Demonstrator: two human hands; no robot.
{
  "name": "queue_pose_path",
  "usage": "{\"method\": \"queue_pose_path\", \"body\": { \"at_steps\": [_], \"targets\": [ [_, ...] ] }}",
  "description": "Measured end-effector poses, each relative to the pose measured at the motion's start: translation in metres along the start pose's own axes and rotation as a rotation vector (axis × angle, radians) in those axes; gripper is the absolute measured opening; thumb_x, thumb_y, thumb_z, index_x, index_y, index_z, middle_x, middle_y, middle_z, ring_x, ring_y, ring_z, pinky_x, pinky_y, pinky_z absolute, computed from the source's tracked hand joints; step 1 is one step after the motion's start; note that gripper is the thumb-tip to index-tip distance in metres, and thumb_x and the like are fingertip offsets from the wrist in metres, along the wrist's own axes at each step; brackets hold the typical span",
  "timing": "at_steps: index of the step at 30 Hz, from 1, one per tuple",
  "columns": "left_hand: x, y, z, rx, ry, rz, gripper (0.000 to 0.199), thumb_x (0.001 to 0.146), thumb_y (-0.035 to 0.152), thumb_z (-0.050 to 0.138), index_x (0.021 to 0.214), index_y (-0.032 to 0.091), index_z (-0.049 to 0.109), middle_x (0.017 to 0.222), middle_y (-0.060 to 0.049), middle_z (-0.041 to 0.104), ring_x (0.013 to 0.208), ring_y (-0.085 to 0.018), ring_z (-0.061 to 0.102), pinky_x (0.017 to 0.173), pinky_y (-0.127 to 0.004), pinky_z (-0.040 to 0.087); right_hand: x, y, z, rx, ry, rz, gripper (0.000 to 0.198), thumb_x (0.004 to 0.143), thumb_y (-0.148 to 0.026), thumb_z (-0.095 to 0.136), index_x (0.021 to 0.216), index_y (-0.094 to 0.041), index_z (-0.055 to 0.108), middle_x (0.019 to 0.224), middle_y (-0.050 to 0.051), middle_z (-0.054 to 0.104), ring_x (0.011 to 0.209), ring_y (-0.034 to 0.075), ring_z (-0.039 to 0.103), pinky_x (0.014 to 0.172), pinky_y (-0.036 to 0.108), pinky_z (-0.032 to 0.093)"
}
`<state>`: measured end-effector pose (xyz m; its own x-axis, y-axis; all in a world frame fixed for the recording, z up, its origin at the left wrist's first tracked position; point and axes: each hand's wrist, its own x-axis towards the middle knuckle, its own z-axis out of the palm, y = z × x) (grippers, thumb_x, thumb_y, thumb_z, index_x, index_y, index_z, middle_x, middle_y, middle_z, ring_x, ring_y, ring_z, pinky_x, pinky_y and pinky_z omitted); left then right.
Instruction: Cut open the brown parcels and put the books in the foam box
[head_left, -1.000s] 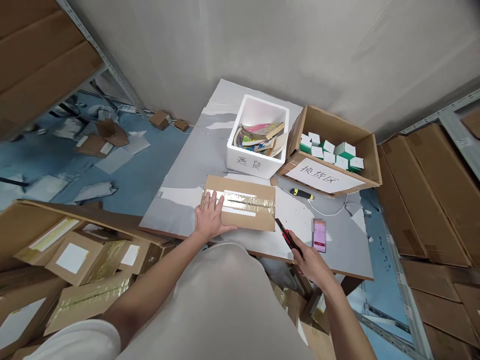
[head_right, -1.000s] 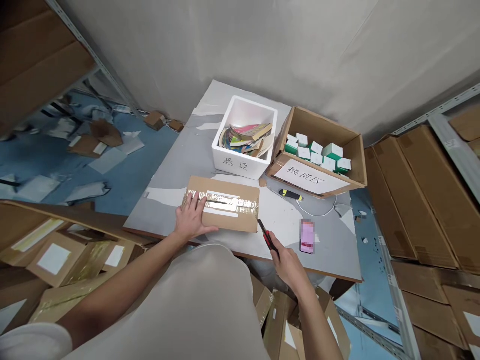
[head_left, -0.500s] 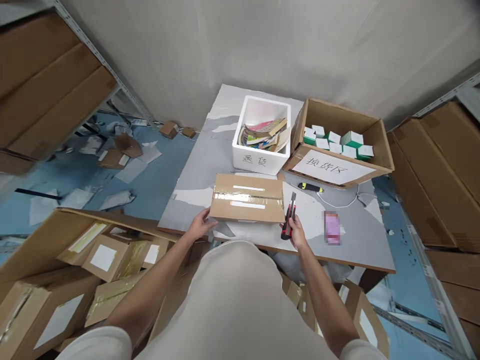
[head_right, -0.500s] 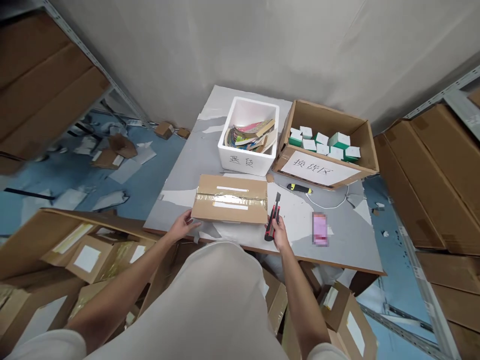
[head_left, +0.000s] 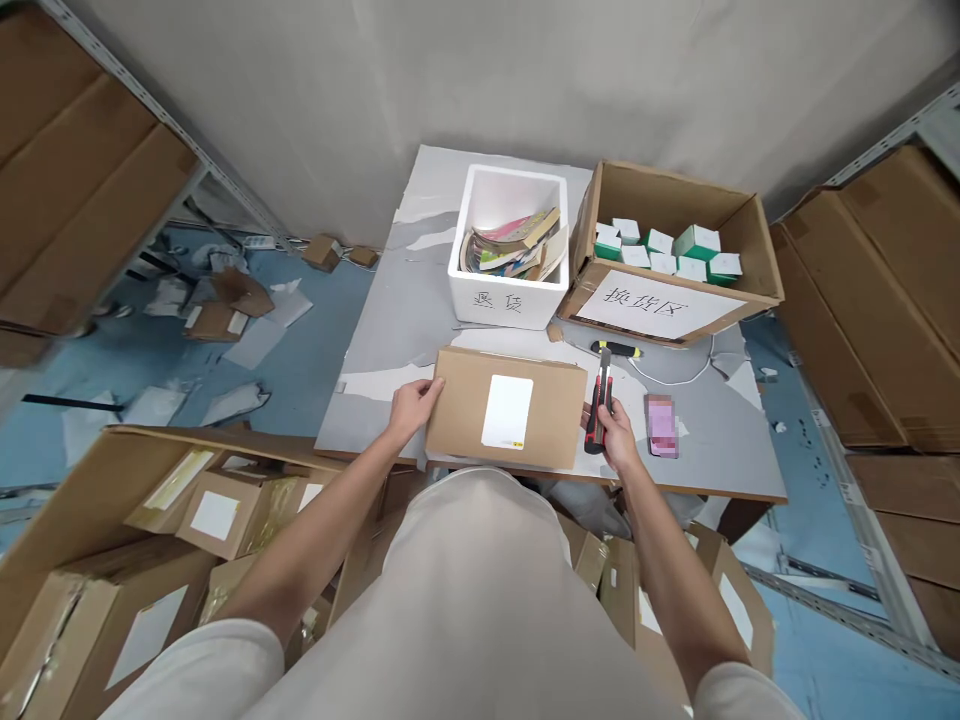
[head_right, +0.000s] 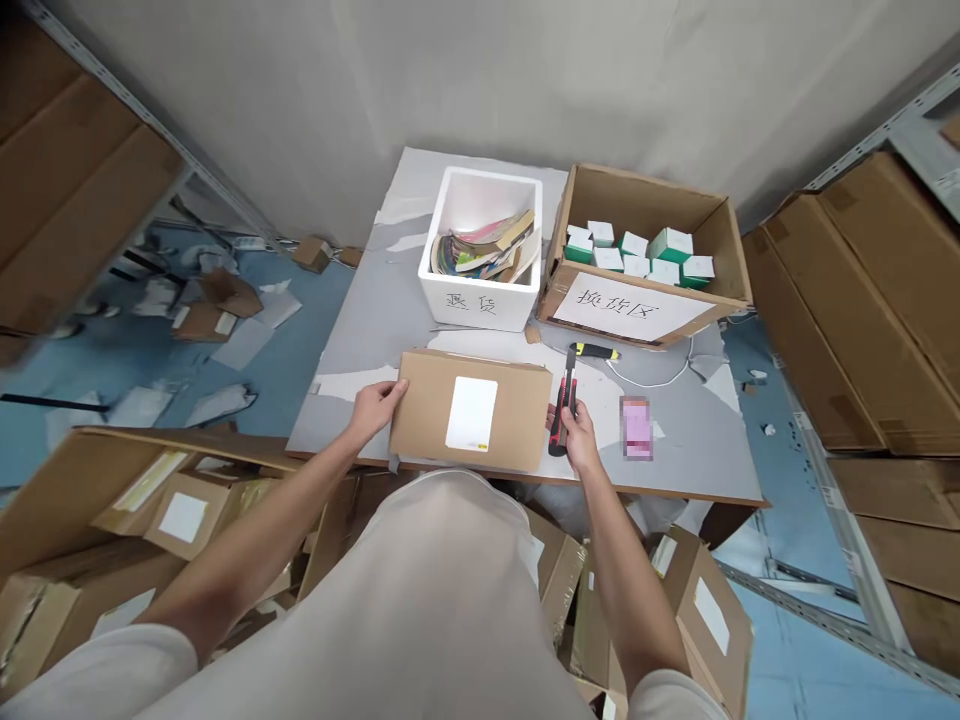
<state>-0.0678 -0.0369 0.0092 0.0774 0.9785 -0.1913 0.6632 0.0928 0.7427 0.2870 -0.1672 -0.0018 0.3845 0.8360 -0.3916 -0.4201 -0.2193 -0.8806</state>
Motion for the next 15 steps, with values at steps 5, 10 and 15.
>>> {"method": "queue_pose_path", "body": {
  "at_steps": [5,10,15],
  "targets": [
    [0.037,0.012,0.017,0.044,0.0,-0.135,0.052,0.078,0.064,0.047,0.063,0.017,0.067,0.066,-0.007,0.067,0.075,-0.023,0.061,0.063,-0.029,0.039,0.029,-0.002,0.01,0.008,0.031,-0.003,0.038,0.07,-0.043,0.073,0.095,-0.025,0.052,0.084,0.0,0.072,0.077,0.017,0.07,0.068,0.033,0.058],
    [0.059,-0.001,0.023,-0.116,-0.047,-0.16,0.053,0.074,0.065,0.051,0.064,0.016,0.067,0.07,-0.007,0.068,0.077,-0.023,0.062,0.066,-0.03,0.043,0.045,-0.002,0.017,-0.037,0.004,0.008,0.04,0.069,-0.046,0.072,0.096,-0.023,0.054,0.088,0.0,0.072,0.076,0.017,0.07,0.066,0.032,0.058],
    [0.037,-0.038,0.024,-0.33,-0.121,-0.132,0.061,0.076,0.065,0.045,0.101,0.014,0.067,0.1,-0.011,0.071,0.091,-0.021,0.066,0.079,-0.033,0.051,0.025,0.011,-0.004,-0.031,-0.021,0.016,0.043,0.069,-0.048,0.073,0.099,-0.025,0.052,0.103,0.003,0.071,0.091,0.018,0.07,0.08,0.036,0.056]
  ]
}}
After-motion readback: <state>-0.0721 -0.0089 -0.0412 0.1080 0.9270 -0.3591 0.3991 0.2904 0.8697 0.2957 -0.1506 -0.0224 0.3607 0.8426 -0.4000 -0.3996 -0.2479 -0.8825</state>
